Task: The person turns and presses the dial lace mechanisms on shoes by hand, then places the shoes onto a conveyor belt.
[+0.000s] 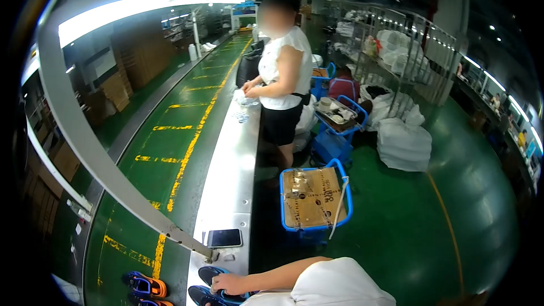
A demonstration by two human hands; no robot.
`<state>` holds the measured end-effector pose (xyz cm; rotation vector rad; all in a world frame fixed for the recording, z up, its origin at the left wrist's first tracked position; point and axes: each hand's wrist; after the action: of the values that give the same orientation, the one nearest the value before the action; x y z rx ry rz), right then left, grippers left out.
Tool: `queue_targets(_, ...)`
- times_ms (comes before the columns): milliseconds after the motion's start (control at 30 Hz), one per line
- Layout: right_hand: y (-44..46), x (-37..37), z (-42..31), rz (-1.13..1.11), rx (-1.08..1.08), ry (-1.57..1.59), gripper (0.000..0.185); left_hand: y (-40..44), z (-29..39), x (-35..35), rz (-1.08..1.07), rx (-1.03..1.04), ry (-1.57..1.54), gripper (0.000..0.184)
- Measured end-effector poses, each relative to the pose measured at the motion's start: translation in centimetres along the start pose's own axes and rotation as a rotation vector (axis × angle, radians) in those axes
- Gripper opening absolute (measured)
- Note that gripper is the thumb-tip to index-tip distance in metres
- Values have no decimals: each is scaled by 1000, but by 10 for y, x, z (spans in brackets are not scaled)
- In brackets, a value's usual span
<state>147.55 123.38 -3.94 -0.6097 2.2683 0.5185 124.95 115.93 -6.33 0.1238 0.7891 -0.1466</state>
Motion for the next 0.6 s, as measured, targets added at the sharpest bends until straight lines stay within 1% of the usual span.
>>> queue_targets(33,-1,-5,-1,50,-3,24,45,-3,-14,8,20,17,-33,57)
queue_targets(133,-5,-24,-20,-9,139,-185,51,0,10,4,2,-93,127,59)
queue_targets(167,-4,-26,-19,-73,111,-230,51,-2,23,0,-9,-97,156,59)
queue_targets(267,9,-18,-19,-139,140,-224,49,8,51,-2,-13,-340,-97,46)
queue_targets(300,15,-17,-21,-161,169,-186,46,10,64,-10,-110,-71,344,39)
queue_targets(333,14,-12,-19,-155,152,-198,45,10,60,-6,-144,-104,356,39)
queue_targets(400,10,3,-13,-141,120,-217,44,3,53,-8,-119,-48,294,38)
queue_targets(467,1,-27,-9,-182,18,-187,41,-5,45,-10,-80,33,247,40)
queue_targets(500,0,-35,-9,-202,-13,-227,38,-7,41,-11,-58,74,225,40)
queue_targets(533,0,-40,-8,-225,-44,-269,35,-4,39,-8,-110,36,264,41)
queue_targets(600,5,-13,-9,-221,-102,-430,33,7,40,3,-224,-46,332,43)
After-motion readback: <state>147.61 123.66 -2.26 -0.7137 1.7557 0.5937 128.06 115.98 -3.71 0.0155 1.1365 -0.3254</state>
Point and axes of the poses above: each hand's wrist, its own y-axis towards the middle knuckle, its own x-axis out of the palm, z = x × y, and after that the axes turned 11 degrees about -y, right-handed
